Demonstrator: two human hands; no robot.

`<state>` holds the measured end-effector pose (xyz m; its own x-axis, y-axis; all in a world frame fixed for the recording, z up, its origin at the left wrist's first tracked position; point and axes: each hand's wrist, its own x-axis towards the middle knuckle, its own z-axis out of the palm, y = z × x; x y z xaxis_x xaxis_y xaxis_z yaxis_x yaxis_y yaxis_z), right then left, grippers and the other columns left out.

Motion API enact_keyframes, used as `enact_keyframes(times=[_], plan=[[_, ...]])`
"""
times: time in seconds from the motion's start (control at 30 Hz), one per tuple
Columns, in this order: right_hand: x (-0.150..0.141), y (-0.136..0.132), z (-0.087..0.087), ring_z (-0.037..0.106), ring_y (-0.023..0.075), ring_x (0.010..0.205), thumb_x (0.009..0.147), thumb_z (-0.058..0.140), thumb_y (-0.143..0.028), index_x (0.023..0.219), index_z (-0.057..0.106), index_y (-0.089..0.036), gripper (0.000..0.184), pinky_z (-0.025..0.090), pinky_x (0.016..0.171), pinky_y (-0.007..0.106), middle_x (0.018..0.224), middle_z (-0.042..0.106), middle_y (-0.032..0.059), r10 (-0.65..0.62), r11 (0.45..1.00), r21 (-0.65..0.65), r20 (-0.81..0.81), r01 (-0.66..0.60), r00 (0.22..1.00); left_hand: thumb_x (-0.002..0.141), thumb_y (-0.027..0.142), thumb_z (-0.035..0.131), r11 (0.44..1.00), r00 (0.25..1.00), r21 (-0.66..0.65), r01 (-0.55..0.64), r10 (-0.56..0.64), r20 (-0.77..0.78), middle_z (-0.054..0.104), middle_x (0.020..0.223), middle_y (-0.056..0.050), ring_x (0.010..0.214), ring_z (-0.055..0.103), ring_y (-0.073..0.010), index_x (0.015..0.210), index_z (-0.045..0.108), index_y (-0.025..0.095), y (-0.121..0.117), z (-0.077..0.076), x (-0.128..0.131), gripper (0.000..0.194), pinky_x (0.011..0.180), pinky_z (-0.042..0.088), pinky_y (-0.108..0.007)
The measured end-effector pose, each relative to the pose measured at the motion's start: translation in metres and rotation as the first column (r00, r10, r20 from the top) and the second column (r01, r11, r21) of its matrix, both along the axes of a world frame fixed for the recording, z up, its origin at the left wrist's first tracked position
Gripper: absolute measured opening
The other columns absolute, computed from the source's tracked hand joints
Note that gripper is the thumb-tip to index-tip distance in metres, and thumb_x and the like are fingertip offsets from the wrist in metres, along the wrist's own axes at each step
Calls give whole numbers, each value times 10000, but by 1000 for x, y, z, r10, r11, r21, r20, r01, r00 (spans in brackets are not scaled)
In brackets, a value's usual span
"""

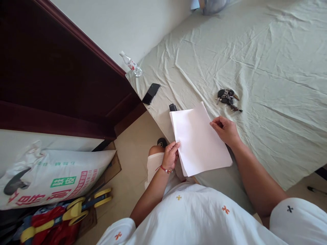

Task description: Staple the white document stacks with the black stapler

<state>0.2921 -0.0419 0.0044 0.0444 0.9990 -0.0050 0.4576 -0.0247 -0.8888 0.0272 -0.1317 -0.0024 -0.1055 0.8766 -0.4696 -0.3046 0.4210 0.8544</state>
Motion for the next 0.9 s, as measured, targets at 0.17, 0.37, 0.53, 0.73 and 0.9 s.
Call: enact_keyframes(times=[0.17, 0.37, 0.53, 0.73, 0.9], plan=[[3, -1, -3, 527, 168, 589, 849, 680, -648, 822, 679, -229, 419, 392, 587, 319, 659, 630, 20, 74, 997, -38, 123, -69, 990, 616, 584, 939, 998, 998, 7, -63, 63, 30, 482, 618, 45, 604, 404, -74, 644, 544, 162, -2, 1, 2, 579, 572, 328, -212], [6, -2, 0, 536, 177, 574, 868, 634, -671, 772, 676, -236, 448, 400, 588, 330, 628, 632, 24, 80, 996, -49, 184, -72, 980, 629, 567, 942, 992, 993, 40, -117, 116, 36, 503, 621, 47, 601, 421, -70, 673, 579, 156, -3, -2, 3, 551, 576, 345, -206], [6, -9, 16, 593, 194, 625, 919, 622, -546, 860, 697, -240, 321, 444, 625, 338, 737, 696, 43, 5, 998, 66, 179, -17, 984, 599, 581, 956, 989, 986, -4, -150, 150, 75, 561, 634, 42, 578, 478, -77, 698, 577, 164, -6, 0, 5, 572, 559, 399, -218], [-11, -18, 35, 569, 169, 639, 980, 598, -419, 897, 714, -242, 227, 457, 658, 331, 862, 703, 52, -59, 950, 311, 241, -20, 969, 591, 596, 957, 980, 978, -3, -199, 198, 66, 590, 665, 41, 589, 494, -67, 720, 567, 165, -6, 2, 8, 595, 558, 392, -202], [-20, -15, 22, 615, 188, 706, 977, 586, -386, 964, 735, -240, 209, 442, 679, 348, 1038, 732, 76, -39, 981, 191, 408, -44, 912, 649, 651, 905, 988, 988, 37, -150, 151, -33, 415, 565, 79, 525, 336, -54, 694, 536, 180, -4, -9, 6, 601, 494, 265, -202]])
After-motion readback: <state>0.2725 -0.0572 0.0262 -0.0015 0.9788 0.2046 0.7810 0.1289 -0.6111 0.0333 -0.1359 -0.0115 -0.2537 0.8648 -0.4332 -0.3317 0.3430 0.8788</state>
